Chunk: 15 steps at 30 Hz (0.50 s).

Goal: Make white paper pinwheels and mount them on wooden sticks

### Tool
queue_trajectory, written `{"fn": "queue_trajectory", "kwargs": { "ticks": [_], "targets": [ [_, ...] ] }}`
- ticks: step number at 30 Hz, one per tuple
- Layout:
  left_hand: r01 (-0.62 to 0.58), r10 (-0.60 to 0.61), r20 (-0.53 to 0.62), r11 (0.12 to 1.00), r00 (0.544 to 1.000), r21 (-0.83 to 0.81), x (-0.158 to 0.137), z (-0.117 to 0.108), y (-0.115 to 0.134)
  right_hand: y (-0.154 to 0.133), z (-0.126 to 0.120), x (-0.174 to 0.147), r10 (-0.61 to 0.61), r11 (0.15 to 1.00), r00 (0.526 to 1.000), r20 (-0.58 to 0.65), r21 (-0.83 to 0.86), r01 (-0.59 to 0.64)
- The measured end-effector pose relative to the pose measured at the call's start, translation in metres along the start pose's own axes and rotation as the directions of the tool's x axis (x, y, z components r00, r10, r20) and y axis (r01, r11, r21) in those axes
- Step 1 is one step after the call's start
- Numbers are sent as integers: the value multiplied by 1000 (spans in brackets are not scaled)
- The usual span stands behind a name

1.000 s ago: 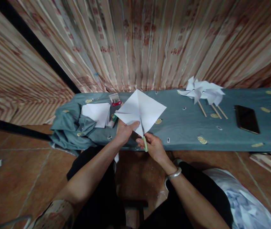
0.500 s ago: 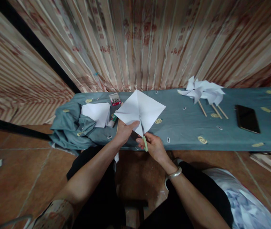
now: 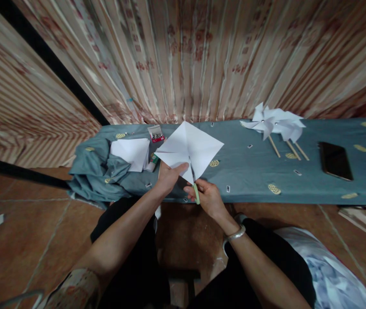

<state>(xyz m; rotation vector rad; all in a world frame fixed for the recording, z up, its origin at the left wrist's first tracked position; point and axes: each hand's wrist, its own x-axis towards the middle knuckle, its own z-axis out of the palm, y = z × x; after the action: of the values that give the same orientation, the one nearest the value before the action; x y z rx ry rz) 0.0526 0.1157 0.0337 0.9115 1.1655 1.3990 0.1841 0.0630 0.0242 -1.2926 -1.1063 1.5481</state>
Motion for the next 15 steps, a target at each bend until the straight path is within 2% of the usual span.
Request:
{"fn": "queue_trajectory", "kwargs": {
  "ticks": [8, 11, 15],
  "targets": [
    [16, -17, -60, 999, 998, -28, 12, -4, 1, 1, -6, -5, -16, 998, 994, 111, -58, 22],
    [-32, 28, -84, 998, 996, -56, 17, -8, 4, -4, -12, -8, 18, 996, 987, 161, -91, -3],
    [-3, -8, -135, 996, 991, -86, 23, -13, 8, -17, -27, -11, 111, 983, 951, 287, -170, -64]
  ]
}}
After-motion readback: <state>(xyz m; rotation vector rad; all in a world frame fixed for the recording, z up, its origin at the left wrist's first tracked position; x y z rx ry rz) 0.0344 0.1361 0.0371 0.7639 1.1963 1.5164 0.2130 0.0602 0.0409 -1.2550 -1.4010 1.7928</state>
